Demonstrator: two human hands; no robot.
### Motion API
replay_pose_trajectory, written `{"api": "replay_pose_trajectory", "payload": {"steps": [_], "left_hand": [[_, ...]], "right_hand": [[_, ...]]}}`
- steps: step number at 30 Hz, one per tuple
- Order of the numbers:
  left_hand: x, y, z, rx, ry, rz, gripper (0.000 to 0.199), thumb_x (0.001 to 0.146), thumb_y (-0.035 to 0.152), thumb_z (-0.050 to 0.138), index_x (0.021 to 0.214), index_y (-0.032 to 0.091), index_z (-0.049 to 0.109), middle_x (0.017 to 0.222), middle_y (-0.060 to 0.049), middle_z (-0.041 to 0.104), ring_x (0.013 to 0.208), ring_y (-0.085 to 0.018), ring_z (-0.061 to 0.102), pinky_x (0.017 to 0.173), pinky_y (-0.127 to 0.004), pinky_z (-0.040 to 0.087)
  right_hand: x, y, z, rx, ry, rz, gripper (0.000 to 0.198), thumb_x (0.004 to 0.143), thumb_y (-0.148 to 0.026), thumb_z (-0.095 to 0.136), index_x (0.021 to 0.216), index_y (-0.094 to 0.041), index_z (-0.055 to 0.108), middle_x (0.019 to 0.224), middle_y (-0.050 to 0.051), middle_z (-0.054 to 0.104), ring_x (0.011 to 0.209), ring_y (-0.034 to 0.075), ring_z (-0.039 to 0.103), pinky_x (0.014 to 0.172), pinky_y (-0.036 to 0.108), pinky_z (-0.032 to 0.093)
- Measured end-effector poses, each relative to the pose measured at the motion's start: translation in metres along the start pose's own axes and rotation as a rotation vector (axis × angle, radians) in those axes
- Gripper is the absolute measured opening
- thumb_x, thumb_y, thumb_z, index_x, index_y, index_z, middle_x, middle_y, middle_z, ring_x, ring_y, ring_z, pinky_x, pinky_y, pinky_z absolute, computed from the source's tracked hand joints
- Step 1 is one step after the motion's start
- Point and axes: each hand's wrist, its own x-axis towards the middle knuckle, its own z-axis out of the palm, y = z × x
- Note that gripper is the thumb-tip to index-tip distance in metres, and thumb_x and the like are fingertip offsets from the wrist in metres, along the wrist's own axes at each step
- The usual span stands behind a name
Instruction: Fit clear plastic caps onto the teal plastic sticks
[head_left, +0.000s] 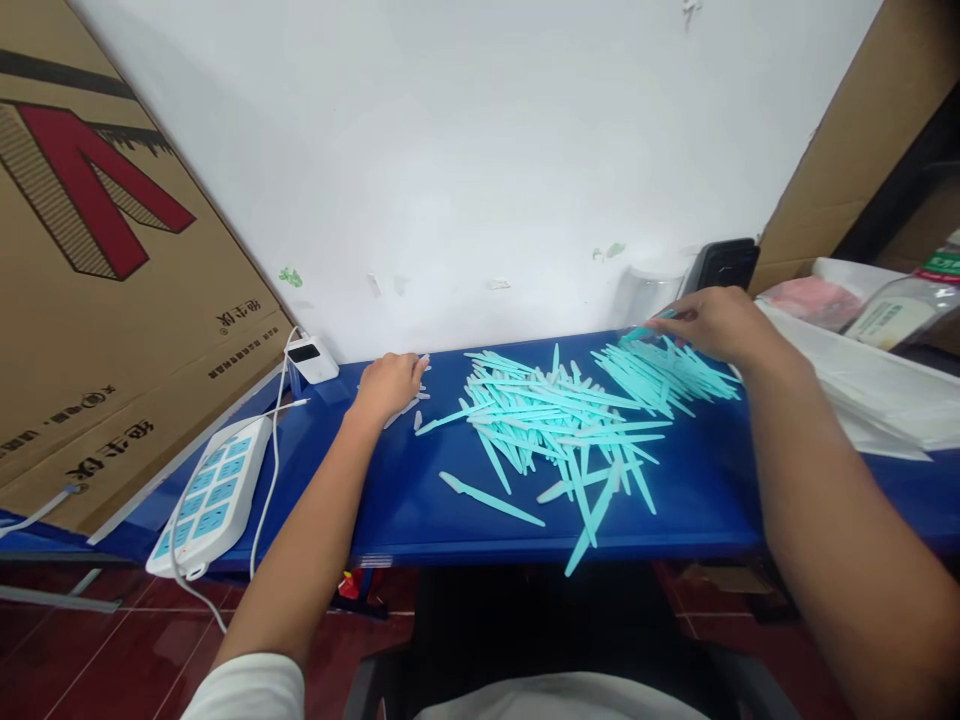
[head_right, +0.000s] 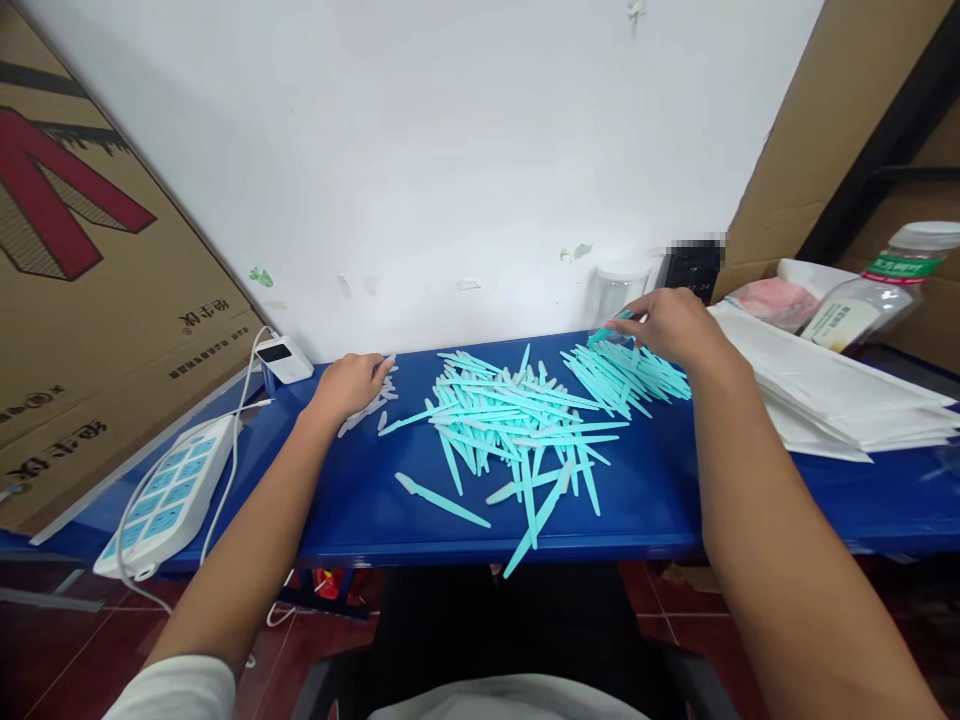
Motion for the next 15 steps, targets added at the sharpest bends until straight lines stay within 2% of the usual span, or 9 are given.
{"api": "replay_pose_trajectory", "payload": {"steps": [4, 7, 9, 12, 14, 15], "left_hand": [[-0.001, -0.002, -0.004, 0.006, -0.028, -0.003, 0.058, 0.107, 0.051, 0.027, 0.111, 0.017, 0.073, 0.104, -0.019, 0.074, 0.098, -0.034, 0.07, 0.082, -0.04, 0.05], [-0.002, -0.004, -0.007, 0.0, -0.042, -0.008, 0.059, 0.107, 0.052, 0.026, 0.111, 0.017, 0.073, 0.105, -0.019, 0.074, 0.1, -0.034, 0.07, 0.083, -0.041, 0.051], [-0.002, -0.007, -0.009, 0.004, -0.071, -0.018, 0.058, 0.106, 0.052, 0.027, 0.109, 0.017, 0.074, 0.106, -0.02, 0.074, 0.101, -0.035, 0.07, 0.084, -0.041, 0.052], [-0.002, -0.015, -0.011, 0.015, -0.169, -0.058, 0.055, 0.104, 0.051, 0.033, 0.103, 0.016, 0.075, 0.107, -0.021, 0.075, 0.102, -0.037, 0.071, 0.084, -0.043, 0.052], [-0.002, -0.021, -0.011, 0.016, -0.228, -0.093, 0.052, 0.102, 0.052, 0.037, 0.101, 0.016, 0.075, 0.108, -0.022, 0.075, 0.101, -0.038, 0.071, 0.083, -0.043, 0.052], [-0.002, -0.025, -0.011, 0.012, -0.249, -0.109, 0.051, 0.102, 0.052, 0.039, 0.101, 0.016, 0.075, 0.11, -0.022, 0.075, 0.101, -0.038, 0.071, 0.083, -0.043, 0.052]], "right_hand": [[-0.001, 0.006, -0.003, -0.083, -0.159, -0.021, 0.032, 0.083, -0.047, 0.079, 0.096, -0.018, 0.084, 0.083, 0.01, 0.079, 0.072, 0.023, 0.066, 0.07, 0.035, 0.043], [-0.003, 0.012, -0.005, -0.082, -0.369, 0.012, 0.056, 0.07, -0.055, 0.087, 0.109, -0.015, 0.081, 0.105, 0.014, 0.08, 0.087, 0.028, 0.07, 0.078, 0.036, 0.047], [-0.003, 0.013, -0.006, -0.102, -0.44, 0.034, 0.066, 0.068, -0.061, 0.087, 0.113, -0.013, 0.08, 0.109, 0.016, 0.079, 0.089, 0.028, 0.07, 0.079, 0.037, 0.048], [-0.003, 0.003, -0.002, -0.168, -0.326, 0.016, 0.058, 0.079, -0.066, 0.075, 0.102, -0.014, 0.081, 0.102, 0.016, 0.078, 0.085, 0.028, 0.067, 0.075, 0.038, 0.046], [-0.005, -0.012, 0.004, -0.14, -0.234, -0.056, 0.05, 0.085, -0.064, 0.068, 0.095, -0.016, 0.081, 0.094, 0.013, 0.077, 0.08, 0.026, 0.065, 0.072, 0.036, 0.044], [-0.006, -0.021, 0.008, -0.08, -0.238, -0.115, 0.047, 0.086, -0.062, 0.067, 0.094, -0.018, 0.08, 0.09, 0.011, 0.076, 0.079, 0.024, 0.065, 0.07, 0.035, 0.043]]}}
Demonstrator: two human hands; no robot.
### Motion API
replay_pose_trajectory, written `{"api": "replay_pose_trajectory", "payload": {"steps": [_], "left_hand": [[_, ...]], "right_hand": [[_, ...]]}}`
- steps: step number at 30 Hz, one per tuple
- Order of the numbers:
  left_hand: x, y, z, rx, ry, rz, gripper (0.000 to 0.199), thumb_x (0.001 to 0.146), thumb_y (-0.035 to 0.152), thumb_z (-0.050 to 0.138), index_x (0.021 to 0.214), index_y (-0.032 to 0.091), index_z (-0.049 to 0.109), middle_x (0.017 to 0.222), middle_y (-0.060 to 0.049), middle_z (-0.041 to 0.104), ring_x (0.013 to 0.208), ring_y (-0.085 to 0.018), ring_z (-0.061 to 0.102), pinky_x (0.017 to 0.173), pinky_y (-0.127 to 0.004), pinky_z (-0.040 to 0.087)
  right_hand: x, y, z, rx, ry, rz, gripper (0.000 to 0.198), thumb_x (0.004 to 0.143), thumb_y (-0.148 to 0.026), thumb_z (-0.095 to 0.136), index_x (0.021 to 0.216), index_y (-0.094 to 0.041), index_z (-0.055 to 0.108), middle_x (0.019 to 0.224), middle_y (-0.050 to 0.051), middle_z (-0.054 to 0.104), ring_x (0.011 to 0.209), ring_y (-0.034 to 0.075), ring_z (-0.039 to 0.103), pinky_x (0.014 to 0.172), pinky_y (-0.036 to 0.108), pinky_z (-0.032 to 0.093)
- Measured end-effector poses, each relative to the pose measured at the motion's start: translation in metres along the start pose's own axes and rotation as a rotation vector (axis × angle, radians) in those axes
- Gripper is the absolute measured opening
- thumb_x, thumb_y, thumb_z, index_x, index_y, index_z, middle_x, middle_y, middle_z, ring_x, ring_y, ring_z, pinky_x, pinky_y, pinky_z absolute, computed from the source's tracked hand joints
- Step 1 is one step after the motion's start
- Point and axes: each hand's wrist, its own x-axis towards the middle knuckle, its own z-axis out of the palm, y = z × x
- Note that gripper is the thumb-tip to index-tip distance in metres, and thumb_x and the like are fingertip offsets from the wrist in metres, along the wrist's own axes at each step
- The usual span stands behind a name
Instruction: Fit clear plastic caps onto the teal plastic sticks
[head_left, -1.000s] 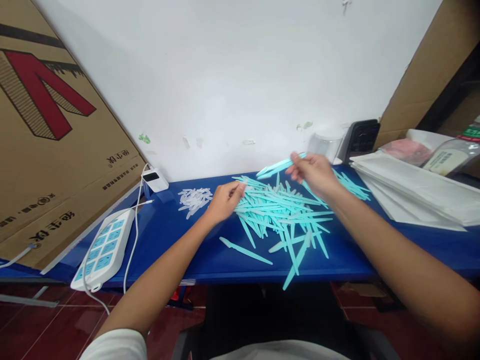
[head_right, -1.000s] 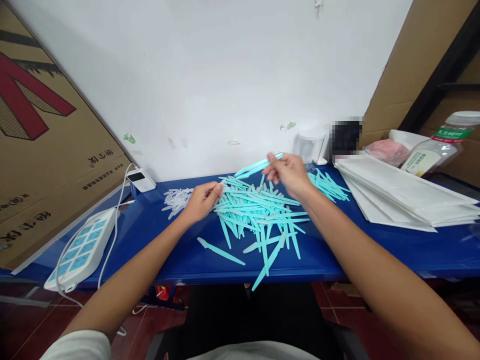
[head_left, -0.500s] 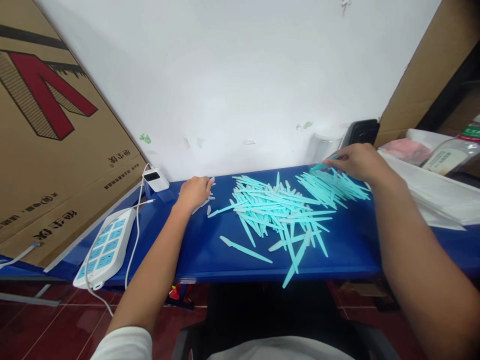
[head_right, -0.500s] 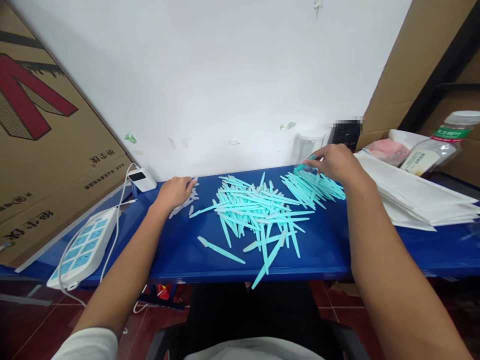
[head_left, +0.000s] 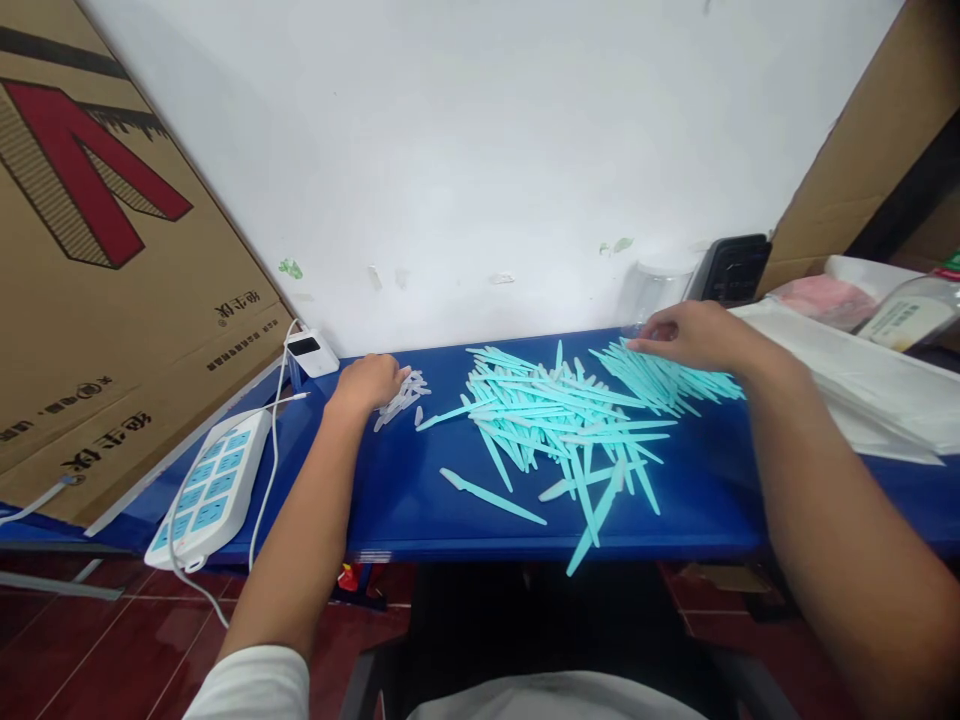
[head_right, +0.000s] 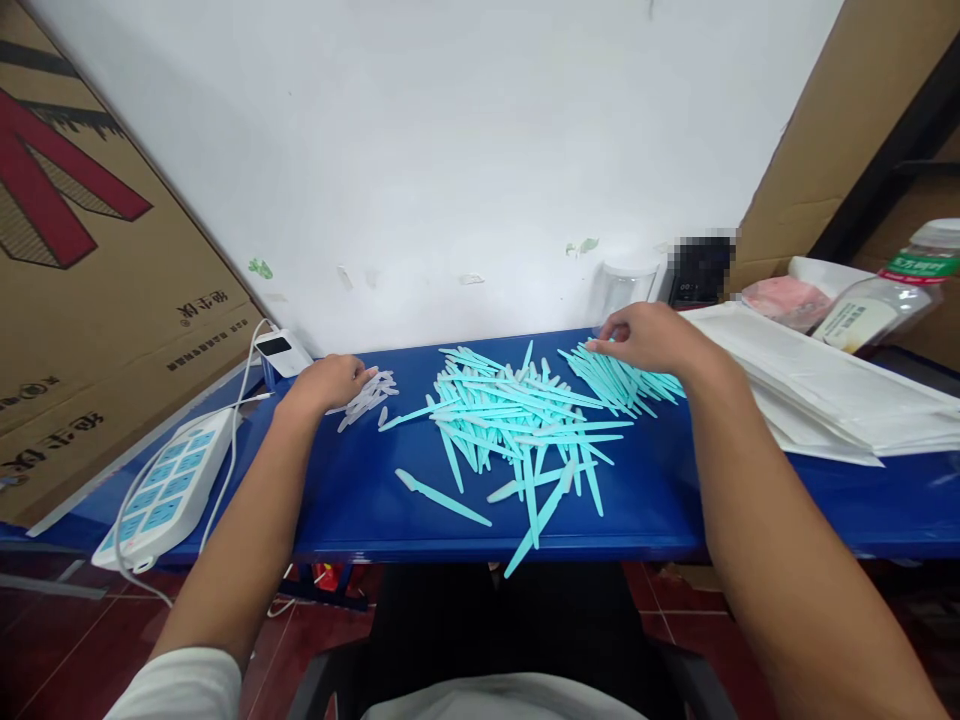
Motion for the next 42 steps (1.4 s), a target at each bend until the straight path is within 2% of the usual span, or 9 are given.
{"api": "replay_pose_trajectory", "payload": {"steps": [6, 9, 13, 18, 24, 27, 30, 37, 42], "left_hand": [[0.001, -0.008, 0.0, -0.019, 0.05, -0.058, 0.049, 0.097, 0.058, 0.049, 0.104, 0.017, 0.074, 0.115, -0.022, 0.074, 0.105, -0.039, 0.069, 0.083, -0.043, 0.051], [-0.003, -0.002, -0.003, -0.164, 0.121, 0.134, 0.052, 0.088, 0.067, 0.061, 0.108, 0.02, 0.073, 0.107, -0.015, 0.074, 0.097, -0.032, 0.069, 0.077, -0.036, 0.05], [-0.006, 0.018, 0.003, -0.385, -0.037, 0.483, 0.062, 0.074, 0.076, 0.073, 0.107, 0.023, 0.074, 0.099, -0.007, 0.071, 0.085, -0.024, 0.066, 0.068, -0.03, 0.046], [-0.005, 0.039, 0.02, -0.374, -0.131, 0.598, 0.044, 0.077, 0.062, 0.075, 0.094, 0.021, 0.075, 0.096, -0.007, 0.07, 0.084, -0.022, 0.065, 0.069, -0.03, 0.044], [-0.007, 0.037, 0.017, -0.449, -0.116, 0.549, 0.032, 0.092, 0.053, 0.06, 0.088, 0.022, 0.065, 0.086, -0.006, 0.073, 0.075, -0.022, 0.066, 0.066, -0.031, 0.044], [-0.007, 0.031, 0.009, -0.499, -0.016, 0.475, 0.03, 0.101, 0.048, 0.045, 0.096, 0.022, 0.059, 0.085, -0.005, 0.074, 0.074, -0.022, 0.067, 0.068, -0.031, 0.045], [-0.007, 0.023, 0.004, -0.474, -0.04, 0.389, 0.029, 0.104, 0.04, 0.035, 0.108, 0.022, 0.057, 0.084, -0.005, 0.073, 0.071, -0.021, 0.066, 0.067, -0.032, 0.046], [-0.003, 0.009, 0.005, -0.185, -0.187, 0.231, 0.03, 0.079, 0.048, 0.075, 0.092, 0.023, 0.065, 0.088, -0.007, 0.074, 0.079, -0.026, 0.069, 0.063, -0.031, 0.043], [0.006, -0.009, 0.009, -0.107, -0.171, 0.107, 0.028, 0.072, 0.039, 0.082, 0.091, 0.023, 0.07, 0.097, -0.009, 0.076, 0.083, -0.027, 0.071, 0.064, -0.029, 0.044]], "right_hand": [[-0.003, -0.052, 0.025, 0.15, -0.224, -0.302, 0.043, 0.078, -0.063, 0.074, 0.085, -0.021, 0.076, 0.081, 0.004, 0.074, 0.07, 0.02, 0.064, 0.063, 0.03, 0.041], [-0.004, -0.063, 0.033, 0.148, -0.169, -0.309, 0.04, 0.083, -0.061, 0.07, 0.083, -0.021, 0.073, 0.077, 0.004, 0.072, 0.065, 0.019, 0.062, 0.059, 0.031, 0.038], [-0.002, -0.064, 0.038, 0.116, -0.085, -0.306, 0.037, 0.089, -0.056, 0.064, 0.084, -0.021, 0.073, 0.076, 0.004, 0.072, 0.062, 0.018, 0.06, 0.058, 0.031, 0.036], [0.001, -0.061, 0.041, 0.106, -0.065, -0.308, 0.035, 0.092, -0.053, 0.061, 0.087, -0.02, 0.073, 0.071, 0.003, 0.069, 0.06, 0.018, 0.058, 0.058, 0.031, 0.034], [0.001, -0.064, 0.042, 0.121, -0.024, -0.314, 0.033, 0.093, -0.05, 0.06, 0.09, -0.021, 0.074, 0.071, 0.004, 0.069, 0.062, 0.019, 0.058, 0.059, 0.031, 0.035], [-0.001, -0.068, 0.044, 0.146, -0.015, -0.325, 0.032, 0.094, -0.048, 0.058, 0.091, -0.021, 0.075, 0.071, 0.004, 0.069, 0.063, 0.018, 0.058, 0.059, 0.031, 0.035], [-0.003, -0.071, 0.045, 0.164, -0.034, -0.347, 0.031, 0.095, -0.046, 0.058, 0.09, -0.02, 0.075, 0.072, 0.004, 0.069, 0.062, 0.018, 0.058, 0.059, 0.031, 0.033], [-0.003, -0.072, 0.046, 0.152, -0.046, -0.356, 0.033, 0.095, -0.045, 0.057, 0.087, -0.019, 0.074, 0.069, 0.004, 0.067, 0.059, 0.017, 0.055, 0.059, 0.031, 0.032], [-0.003, -0.071, 0.046, 0.126, -0.072, -0.337, 0.033, 0.095, -0.045, 0.056, 0.088, -0.019, 0.074, 0.07, 0.004, 0.068, 0.059, 0.017, 0.055, 0.058, 0.031, 0.032]]}}
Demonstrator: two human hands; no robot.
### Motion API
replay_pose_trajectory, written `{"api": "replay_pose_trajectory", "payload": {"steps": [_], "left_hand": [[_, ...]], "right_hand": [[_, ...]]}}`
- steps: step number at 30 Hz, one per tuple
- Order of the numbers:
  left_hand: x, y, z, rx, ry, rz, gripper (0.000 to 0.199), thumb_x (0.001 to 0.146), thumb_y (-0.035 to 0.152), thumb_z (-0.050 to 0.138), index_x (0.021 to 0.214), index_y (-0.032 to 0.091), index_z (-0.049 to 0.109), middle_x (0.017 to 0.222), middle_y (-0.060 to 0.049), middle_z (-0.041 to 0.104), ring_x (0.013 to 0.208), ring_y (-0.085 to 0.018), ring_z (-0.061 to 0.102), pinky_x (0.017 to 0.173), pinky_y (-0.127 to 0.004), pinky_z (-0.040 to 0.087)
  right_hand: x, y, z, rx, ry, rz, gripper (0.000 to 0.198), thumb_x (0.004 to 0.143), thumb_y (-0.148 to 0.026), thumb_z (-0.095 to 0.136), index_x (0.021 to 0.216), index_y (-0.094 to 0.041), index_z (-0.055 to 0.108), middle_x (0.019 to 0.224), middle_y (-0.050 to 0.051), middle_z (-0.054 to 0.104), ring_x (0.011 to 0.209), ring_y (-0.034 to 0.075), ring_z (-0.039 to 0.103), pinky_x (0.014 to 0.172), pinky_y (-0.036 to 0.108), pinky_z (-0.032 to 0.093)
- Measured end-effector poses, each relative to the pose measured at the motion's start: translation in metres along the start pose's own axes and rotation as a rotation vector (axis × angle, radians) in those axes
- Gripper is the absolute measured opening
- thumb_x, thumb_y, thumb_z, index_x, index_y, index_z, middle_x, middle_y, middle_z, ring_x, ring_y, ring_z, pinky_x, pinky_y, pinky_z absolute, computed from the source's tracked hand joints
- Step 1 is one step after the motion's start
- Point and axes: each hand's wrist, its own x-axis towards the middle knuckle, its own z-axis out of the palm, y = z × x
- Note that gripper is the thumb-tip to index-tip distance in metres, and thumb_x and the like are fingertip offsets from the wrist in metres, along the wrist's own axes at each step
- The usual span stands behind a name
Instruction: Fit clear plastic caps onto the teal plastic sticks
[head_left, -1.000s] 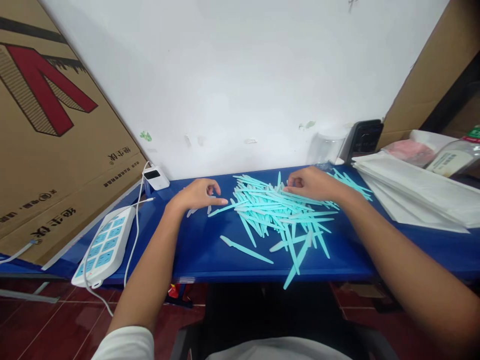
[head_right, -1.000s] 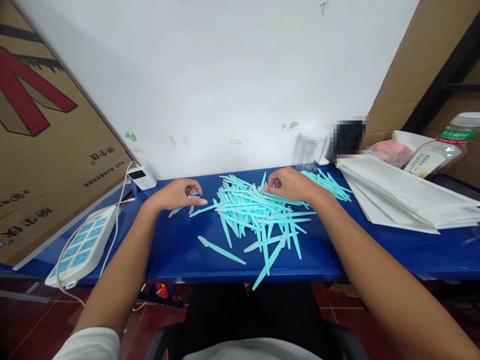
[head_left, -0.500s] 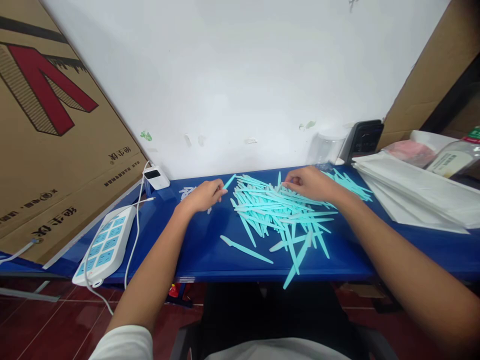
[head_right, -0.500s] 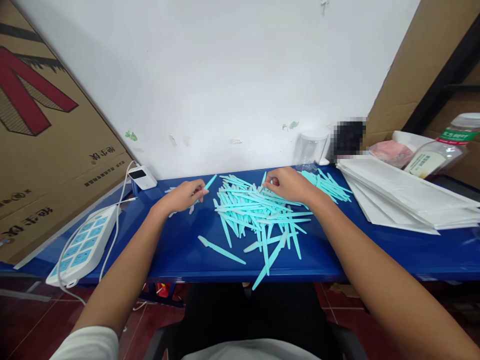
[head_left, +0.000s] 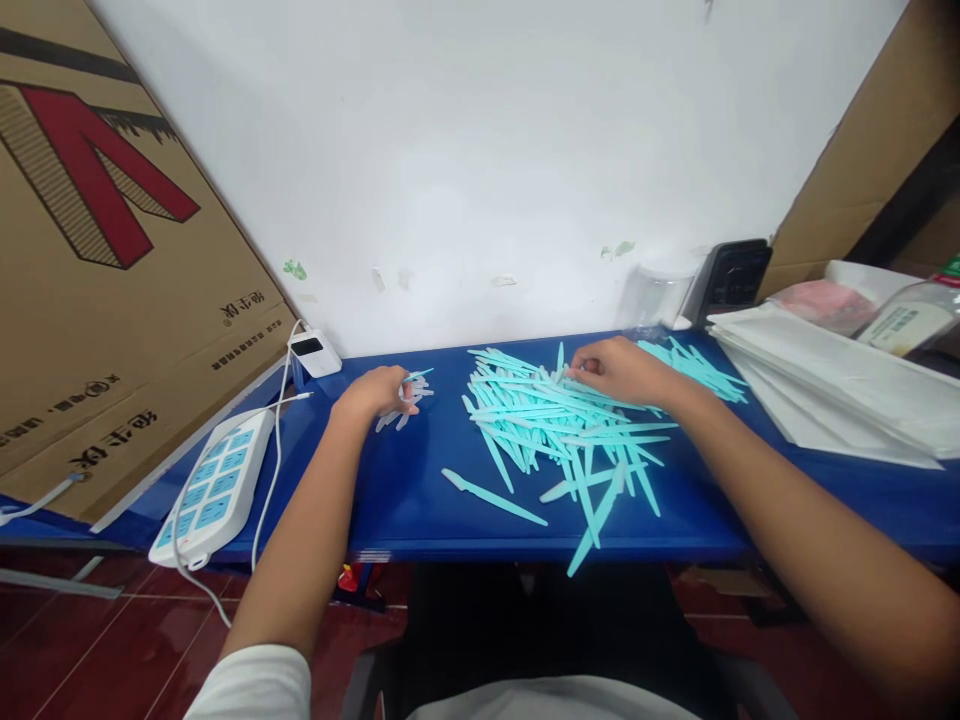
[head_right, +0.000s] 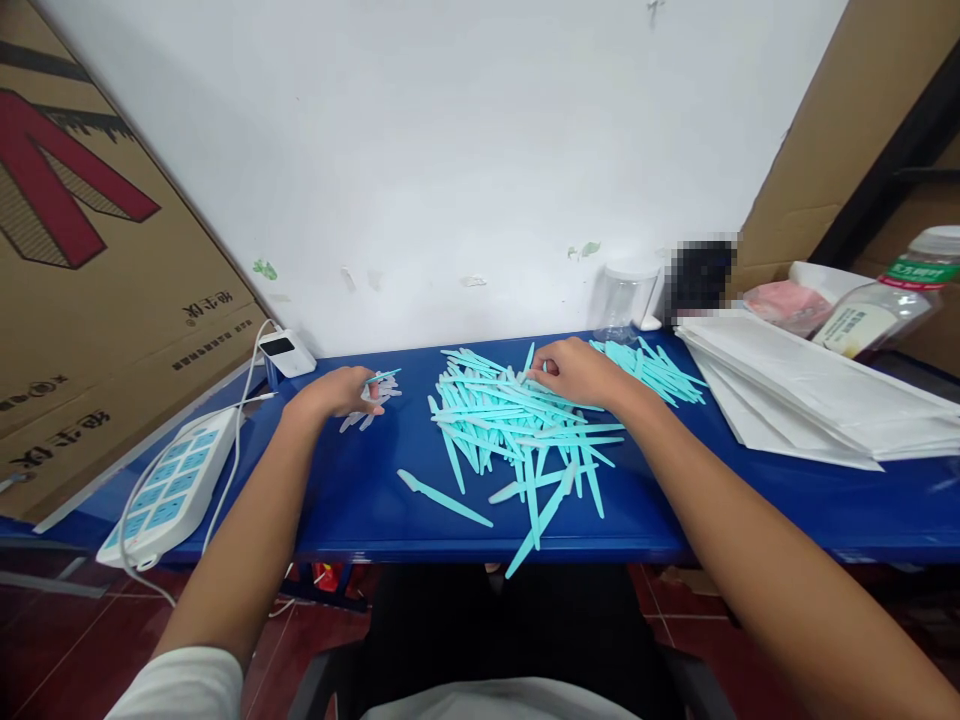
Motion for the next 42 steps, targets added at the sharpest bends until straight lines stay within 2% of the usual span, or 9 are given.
{"api": "replay_pose_trajectory", "payload": {"steps": [5, 8, 11, 15, 18, 26, 32, 37, 42], "left_hand": [[0.004, -0.004, -0.002, -0.082, 0.163, 0.083, 0.022, 0.078, 0.041, 0.077, 0.089, 0.023, 0.071, 0.086, -0.007, 0.073, 0.077, -0.024, 0.067, 0.069, -0.03, 0.045], [0.002, 0.018, 0.001, -0.317, 0.22, 0.318, 0.036, 0.083, 0.057, 0.072, 0.097, 0.023, 0.074, 0.081, -0.003, 0.069, 0.075, -0.021, 0.064, 0.07, -0.03, 0.046], [-0.004, 0.049, 0.009, -0.477, 0.216, 0.503, 0.052, 0.074, 0.064, 0.081, 0.106, 0.023, 0.076, 0.092, -0.004, 0.07, 0.083, -0.022, 0.065, 0.074, -0.031, 0.049], [-0.013, 0.08, 0.02, -0.496, 0.26, 0.689, 0.062, 0.066, 0.068, 0.087, 0.107, 0.023, 0.076, 0.108, -0.008, 0.069, 0.099, -0.027, 0.065, 0.084, -0.034, 0.049], [-0.017, 0.093, 0.027, -0.447, 0.267, 0.756, 0.069, 0.064, 0.072, 0.086, 0.112, 0.024, 0.074, 0.111, -0.009, 0.067, 0.1, -0.028, 0.064, 0.085, -0.035, 0.048], [-0.013, 0.104, 0.043, -0.321, 0.228, 0.783, 0.055, 0.085, 0.069, 0.071, 0.109, 0.019, 0.07, 0.104, -0.011, 0.067, 0.092, -0.026, 0.063, 0.076, -0.034, 0.045], [-0.011, 0.104, 0.046, -0.294, 0.248, 0.793, 0.044, 0.1, 0.059, 0.057, 0.112, 0.019, 0.069, 0.104, -0.011, 0.072, 0.091, -0.025, 0.066, 0.074, -0.032, 0.044], [-0.012, 0.104, 0.042, -0.268, 0.282, 0.726, 0.042, 0.103, 0.057, 0.052, 0.099, 0.019, 0.069, 0.091, -0.011, 0.073, 0.083, -0.027, 0.068, 0.07, -0.032, 0.041], [-0.014, 0.102, 0.035, -0.391, 0.291, 0.657, 0.038, 0.103, 0.056, 0.052, 0.111, 0.022, 0.066, 0.1, -0.009, 0.075, 0.09, -0.027, 0.07, 0.072, -0.031, 0.043]], "right_hand": [[0.001, 0.0, 0.0, -0.002, -0.007, 0.006, 0.033, 0.095, -0.047, 0.058, 0.087, -0.019, 0.074, 0.069, 0.004, 0.068, 0.059, 0.017, 0.056, 0.058, 0.031, 0.032], [0.0, -0.003, -0.001, 0.035, -0.007, -0.006, 0.036, 0.095, -0.05, 0.058, 0.089, -0.019, 0.075, 0.07, 0.004, 0.067, 0.061, 0.018, 0.057, 0.059, 0.032, 0.035], [-0.002, -0.016, 0.001, 0.141, -0.009, -0.089, 0.043, 0.091, -0.06, 0.064, 0.1, -0.02, 0.076, 0.084, 0.006, 0.071, 0.074, 0.021, 0.062, 0.065, 0.032, 0.041], [-0.006, -0.043, 0.013, 0.215, -0.123, -0.206, 0.067, 0.076, -0.072, 0.076, 0.122, -0.024, 0.071, 0.116, 0.012, 0.068, 0.095, 0.028, 0.063, 0.071, 0.034, 0.046], [-0.006, -0.058, 0.025, 0.192, -0.214, -0.254, 0.072, 0.073, -0.072, 0.078, 0.124, -0.022, 0.068, 0.117, 0.013, 0.067, 0.097, 0.029, 0.062, 0.071, 0.036, 0.046], [-0.003, -0.056, 0.036, 0.124, -0.163, -0.314, 0.038, 0.097, -0.055, 0.061, 0.105, -0.019, 0.068, 0.101, 0.013, 0.068, 0.091, 0.029, 0.061, 0.071, 0.036, 0.042], [0.001, -0.055, 0.04, 0.032, -0.107, -0.364, 0.034, 0.106, -0.046, 0.047, 0.089, -0.019, 0.06, 0.09, 0.012, 0.063, 0.089, 0.029, 0.056, 0.073, 0.037, 0.039], [0.001, -0.054, 0.04, -0.005, -0.057, -0.292, 0.032, 0.107, -0.044, 0.042, 0.084, -0.022, 0.046, 0.09, 0.011, 0.057, 0.079, 0.026, 0.052, 0.067, 0.034, 0.034], [0.004, -0.042, 0.039, 0.008, 0.006, -0.217, 0.03, 0.107, -0.046, 0.04, 0.088, -0.023, 0.045, 0.091, 0.008, 0.055, 0.069, 0.021, 0.047, 0.063, 0.033, 0.03]]}}
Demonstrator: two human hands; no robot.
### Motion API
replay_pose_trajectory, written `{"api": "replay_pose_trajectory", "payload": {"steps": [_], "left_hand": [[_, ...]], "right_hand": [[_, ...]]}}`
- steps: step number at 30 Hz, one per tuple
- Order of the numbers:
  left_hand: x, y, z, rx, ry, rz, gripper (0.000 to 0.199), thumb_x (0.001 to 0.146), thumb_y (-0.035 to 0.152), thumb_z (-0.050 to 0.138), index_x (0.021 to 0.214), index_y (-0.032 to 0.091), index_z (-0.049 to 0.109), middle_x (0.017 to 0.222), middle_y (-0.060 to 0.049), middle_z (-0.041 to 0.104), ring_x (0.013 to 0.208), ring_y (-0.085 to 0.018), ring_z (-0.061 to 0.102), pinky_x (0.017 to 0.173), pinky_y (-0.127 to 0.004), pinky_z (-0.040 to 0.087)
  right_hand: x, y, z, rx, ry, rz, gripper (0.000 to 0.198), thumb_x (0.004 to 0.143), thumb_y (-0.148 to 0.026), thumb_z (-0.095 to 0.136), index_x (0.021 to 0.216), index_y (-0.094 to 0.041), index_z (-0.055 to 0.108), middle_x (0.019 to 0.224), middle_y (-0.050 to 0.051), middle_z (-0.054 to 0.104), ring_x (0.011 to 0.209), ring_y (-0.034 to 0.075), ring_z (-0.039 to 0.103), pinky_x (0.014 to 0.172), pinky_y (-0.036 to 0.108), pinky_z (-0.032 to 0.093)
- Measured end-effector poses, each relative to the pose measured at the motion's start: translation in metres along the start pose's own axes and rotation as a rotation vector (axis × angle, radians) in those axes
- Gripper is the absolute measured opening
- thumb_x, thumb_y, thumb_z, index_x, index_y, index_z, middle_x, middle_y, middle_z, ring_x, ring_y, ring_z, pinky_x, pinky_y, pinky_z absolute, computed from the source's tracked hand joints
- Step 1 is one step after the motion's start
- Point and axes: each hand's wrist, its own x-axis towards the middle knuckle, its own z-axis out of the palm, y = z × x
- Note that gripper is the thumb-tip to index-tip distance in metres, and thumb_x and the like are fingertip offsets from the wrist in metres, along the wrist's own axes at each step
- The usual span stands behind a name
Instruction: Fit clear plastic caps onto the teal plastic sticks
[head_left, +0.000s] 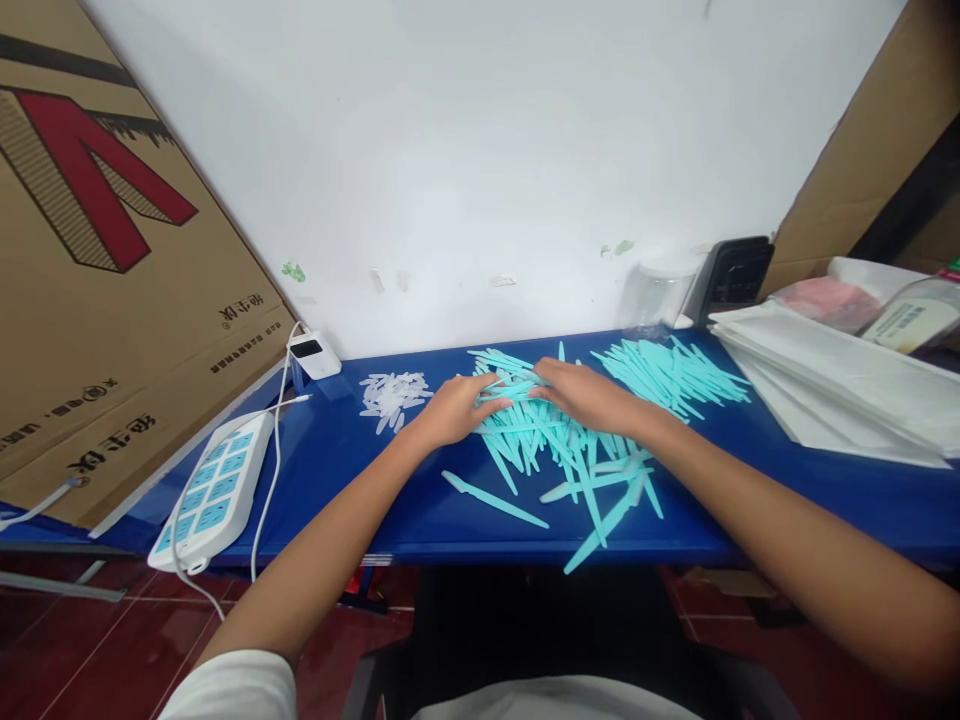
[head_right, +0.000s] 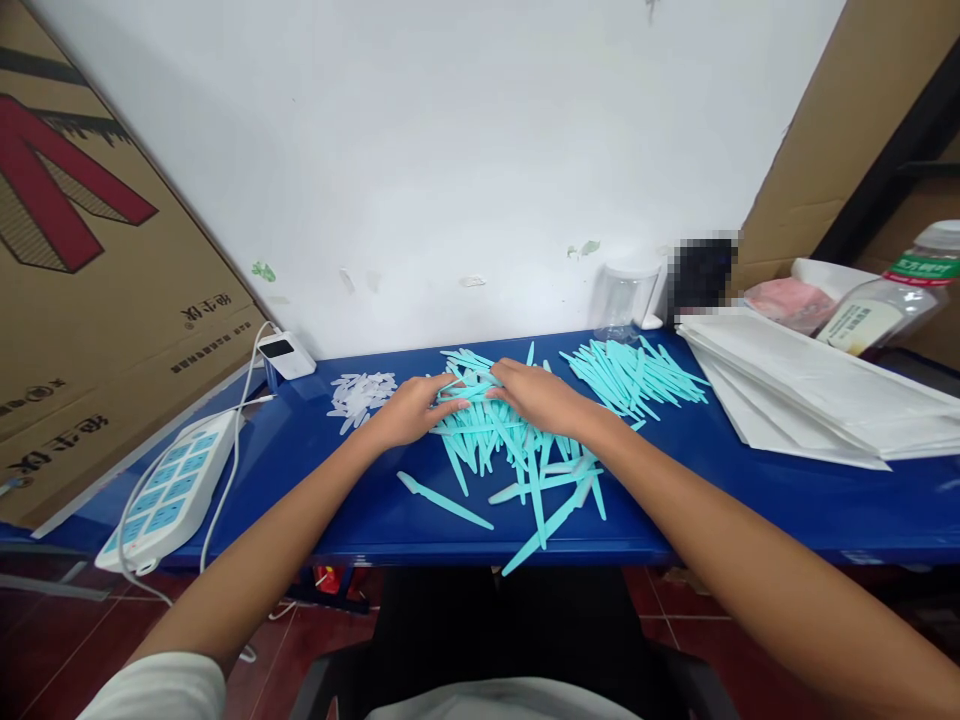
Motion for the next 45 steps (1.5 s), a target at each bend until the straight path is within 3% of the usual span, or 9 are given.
{"api": "replay_pose_trajectory", "payload": {"steps": [6, 9, 14, 18, 26, 31, 35, 40, 45], "left_hand": [[0.001, -0.002, 0.001, -0.149, 0.093, -0.074, 0.044, 0.097, 0.061, 0.059, 0.103, 0.018, 0.067, 0.08, -0.002, 0.065, 0.069, -0.018, 0.058, 0.062, -0.028, 0.036], [0.003, -0.005, 0.003, -0.278, 0.149, -0.113, 0.048, 0.093, 0.061, 0.064, 0.113, 0.017, 0.069, 0.075, 0.0, 0.061, 0.067, -0.016, 0.054, 0.062, -0.027, 0.037], [0.005, -0.012, 0.005, -0.531, 0.174, -0.121, 0.054, 0.09, 0.062, 0.067, 0.115, 0.013, 0.069, 0.085, -0.005, 0.066, 0.07, -0.016, 0.056, 0.064, -0.027, 0.044], [0.006, -0.014, 0.005, -0.672, 0.183, -0.192, 0.055, 0.093, 0.065, 0.062, 0.113, 0.014, 0.068, 0.072, -0.001, 0.062, 0.061, -0.014, 0.053, 0.06, -0.026, 0.043], [0.004, -0.016, 0.0, -0.674, 0.267, -0.228, 0.055, 0.094, 0.067, 0.059, 0.08, 0.014, 0.069, 0.078, -0.008, 0.072, 0.06, -0.012, 0.05, 0.059, -0.025, 0.041], [0.007, -0.02, 0.002, -0.753, 0.244, -0.242, 0.053, 0.09, 0.066, 0.065, 0.086, 0.014, 0.072, 0.066, -0.003, 0.062, 0.054, -0.011, 0.047, 0.054, -0.024, 0.037], [0.008, -0.025, 0.003, -0.741, 0.244, -0.214, 0.053, 0.092, 0.066, 0.062, 0.089, 0.014, 0.072, 0.059, 0.001, 0.055, 0.054, -0.011, 0.046, 0.054, -0.024, 0.037], [0.008, -0.028, 0.004, -0.573, 0.288, -0.137, 0.063, 0.1, 0.064, 0.049, 0.06, 0.016, 0.057, 0.061, -0.003, 0.057, 0.071, -0.017, 0.06, 0.064, -0.025, 0.042], [0.007, -0.026, 0.004, -0.435, 0.334, -0.174, 0.055, 0.099, 0.062, 0.052, 0.089, 0.014, 0.076, 0.059, 0.0, 0.057, 0.055, -0.013, 0.05, 0.056, -0.025, 0.037]], "right_hand": [[0.002, 0.011, -0.004, 0.165, 0.021, 0.011, 0.036, 0.107, -0.052, 0.039, 0.087, -0.023, 0.049, 0.083, 0.006, 0.059, 0.069, 0.021, 0.051, 0.064, 0.032, 0.033], [0.001, 0.01, -0.009, 0.273, -0.008, 0.033, 0.038, 0.106, -0.052, 0.042, 0.085, -0.022, 0.052, 0.074, 0.003, 0.059, 0.064, 0.019, 0.051, 0.063, 0.031, 0.034], [-0.002, 0.01, -0.017, 0.371, 0.027, 0.068, 0.042, 0.103, -0.056, 0.046, 0.087, -0.021, 0.062, 0.08, 0.005, 0.067, 0.073, 0.023, 0.062, 0.067, 0.032, 0.039], [-0.003, 0.014, -0.02, 0.382, 0.069, 0.094, 0.046, 0.099, -0.061, 0.049, 0.087, -0.02, 0.066, 0.079, 0.005, 0.067, 0.073, 0.023, 0.063, 0.066, 0.032, 0.039], [-0.005, 0.016, -0.027, 0.346, 0.073, 0.144, 0.054, 0.1, -0.067, 0.044, 0.076, -0.021, 0.057, 0.07, 0.002, 0.057, 0.065, 0.018, 0.051, 0.064, 0.032, 0.035], [-0.006, 0.014, -0.031, 0.4, 0.093, 0.192, 0.062, 0.096, -0.078, 0.043, 0.077, -0.021, 0.058, 0.073, 0.003, 0.059, 0.069, 0.02, 0.053, 0.065, 0.032, 0.037], [-0.006, 0.013, -0.031, 0.445, 0.163, 0.28, 0.065, 0.095, -0.08, 0.041, 0.073, -0.02, 0.053, 0.072, 0.003, 0.057, 0.071, 0.021, 0.056, 0.069, 0.032, 0.039], [-0.004, 0.02, -0.031, 0.416, 0.322, 0.391, 0.057, 0.097, -0.07, 0.047, 0.072, -0.02, 0.055, 0.065, 0.002, 0.053, 0.063, 0.018, 0.051, 0.063, 0.032, 0.037], [-0.005, 0.02, -0.036, 0.421, 0.372, 0.321, 0.049, 0.092, -0.065, 0.058, 0.083, -0.018, 0.068, 0.071, 0.004, 0.063, 0.068, 0.02, 0.057, 0.065, 0.032, 0.041]]}}
